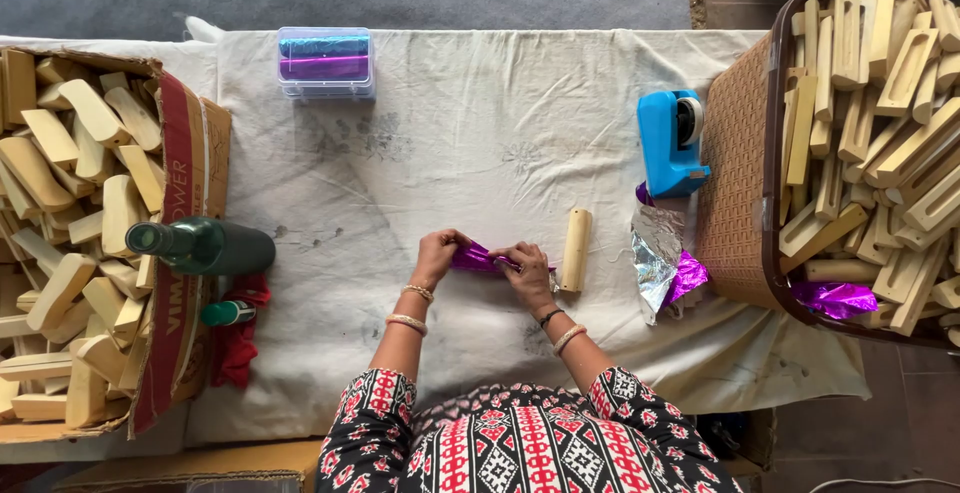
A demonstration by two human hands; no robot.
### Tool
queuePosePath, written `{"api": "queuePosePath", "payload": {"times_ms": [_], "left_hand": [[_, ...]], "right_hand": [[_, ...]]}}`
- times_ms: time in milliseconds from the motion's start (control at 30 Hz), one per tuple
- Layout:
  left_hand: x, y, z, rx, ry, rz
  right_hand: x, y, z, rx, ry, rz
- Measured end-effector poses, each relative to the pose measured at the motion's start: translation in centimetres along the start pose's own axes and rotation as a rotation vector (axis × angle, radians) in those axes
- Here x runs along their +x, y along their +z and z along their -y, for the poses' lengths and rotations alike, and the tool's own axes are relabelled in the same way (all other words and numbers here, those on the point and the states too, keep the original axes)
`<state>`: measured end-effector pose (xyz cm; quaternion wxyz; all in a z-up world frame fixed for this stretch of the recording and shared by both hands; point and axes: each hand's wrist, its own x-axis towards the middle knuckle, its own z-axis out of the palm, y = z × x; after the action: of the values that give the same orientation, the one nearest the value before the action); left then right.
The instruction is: Wrapping cylindrical wooden components in metallic foil.
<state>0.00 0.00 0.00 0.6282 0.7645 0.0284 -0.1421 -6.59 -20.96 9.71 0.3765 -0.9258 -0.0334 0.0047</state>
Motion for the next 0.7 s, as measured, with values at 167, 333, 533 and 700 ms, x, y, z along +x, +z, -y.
{"api": "queuePosePath", "payload": {"times_ms": [167,333,533,700], "left_hand": [[-0.1,-2.7,-2.3,0.098,-0.027,0.177],[-0.7,-3.6,-4.0,0.165,-0.028,0.256],[-0.5,-3.2,-3.3,0.304,0.020,0.140],[-0.1,-2.2,-2.1,0.411,0.131,0.052]], "right_hand": [[0.0,-0.4,0.3,0.054,0.016,0.012],[0.1,-0.5,0.3,0.069,0.033,0.024],[0.0,-0.8,0.6,0.098,0.019,-0.002],[0.1,-1.1,1.1,0.092,0.043,0.014]]}}
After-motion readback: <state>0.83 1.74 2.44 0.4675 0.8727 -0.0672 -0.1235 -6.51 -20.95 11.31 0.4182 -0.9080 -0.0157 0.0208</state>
